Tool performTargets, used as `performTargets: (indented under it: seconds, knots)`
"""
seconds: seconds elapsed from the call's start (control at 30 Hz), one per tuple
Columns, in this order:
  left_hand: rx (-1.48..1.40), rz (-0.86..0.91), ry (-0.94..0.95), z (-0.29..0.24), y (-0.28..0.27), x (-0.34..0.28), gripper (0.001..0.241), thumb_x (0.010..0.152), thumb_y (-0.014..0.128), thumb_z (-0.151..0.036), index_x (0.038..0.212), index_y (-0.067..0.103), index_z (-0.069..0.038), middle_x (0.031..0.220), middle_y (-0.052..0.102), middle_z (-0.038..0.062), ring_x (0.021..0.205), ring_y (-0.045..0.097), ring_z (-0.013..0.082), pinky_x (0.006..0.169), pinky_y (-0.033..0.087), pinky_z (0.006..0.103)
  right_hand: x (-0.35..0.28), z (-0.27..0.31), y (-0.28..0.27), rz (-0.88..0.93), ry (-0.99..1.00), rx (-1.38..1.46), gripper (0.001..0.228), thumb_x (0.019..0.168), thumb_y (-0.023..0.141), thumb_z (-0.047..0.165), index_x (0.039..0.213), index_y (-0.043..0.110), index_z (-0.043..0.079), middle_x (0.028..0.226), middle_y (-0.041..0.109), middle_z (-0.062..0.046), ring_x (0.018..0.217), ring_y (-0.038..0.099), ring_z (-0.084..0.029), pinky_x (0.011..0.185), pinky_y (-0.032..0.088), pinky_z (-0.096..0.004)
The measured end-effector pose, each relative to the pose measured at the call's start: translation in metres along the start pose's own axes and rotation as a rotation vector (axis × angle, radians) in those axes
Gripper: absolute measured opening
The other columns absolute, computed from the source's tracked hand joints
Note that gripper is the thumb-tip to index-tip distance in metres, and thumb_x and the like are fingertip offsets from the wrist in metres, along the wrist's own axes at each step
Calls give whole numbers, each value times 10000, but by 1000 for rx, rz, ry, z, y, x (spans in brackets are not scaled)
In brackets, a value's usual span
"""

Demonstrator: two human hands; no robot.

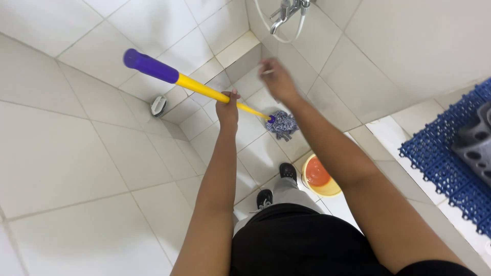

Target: The person mops a tiled bathroom floor using a yellow-handled mop and a yellow bucket containing pink liquid. They repeatedly rinse the mop head under a running tap, wring it out by hand, and continue mopping the floor in a systematic manner.

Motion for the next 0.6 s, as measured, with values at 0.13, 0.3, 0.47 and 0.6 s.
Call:
performTargets:
  seconds: [0.13, 0.3, 0.47, 0.6]
  knots:
    - [90, -80, -155, -3, 3, 12, 248, 971, 721, -276, 942, 590, -67, 902, 725, 44, 878, 643, 156, 899, 489, 292, 49, -76, -71, -268, 488, 190, 501, 941, 669, 212, 1370, 485, 33, 1057, 671, -63, 859, 679, -170, 669, 588, -311]
    - [63, -76, -58, 7, 17, 29, 216, 975, 713, -243, 938, 604, -60, 892, 715, 60, 875, 671, 152, 872, 503, 290, 114, -95, -86, -305, 618, 199, 674, 957, 707, 367, 1435, 366, 36, 1031, 654, -72, 802, 684, -170, 627, 582, -321]
    - [226, 43, 26, 6, 50, 41, 203, 992, 680, -170, 875, 602, -25, 822, 681, 75, 767, 606, 154, 740, 500, 297, 151, -102, -82, -376, 639, 112, 912, 917, 736, 368, 1462, 100, 6, 1005, 669, -146, 660, 656, -178, 556, 555, -351]
    - [207, 80, 35, 23, 76, 52, 212, 965, 701, -179, 871, 597, -21, 796, 683, 65, 751, 633, 156, 724, 508, 303, 169, -134, -89, -410, 631, 6, 1013, 898, 709, 282, 1435, -80, -56, 988, 660, -183, 659, 659, -208, 586, 561, -369]
Point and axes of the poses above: each hand's wrist, its own x-axis towards the middle knuckle, its own y-axis out of the palm, z = x × y, the point moved 8 cm from there along x, towards the middle knuckle
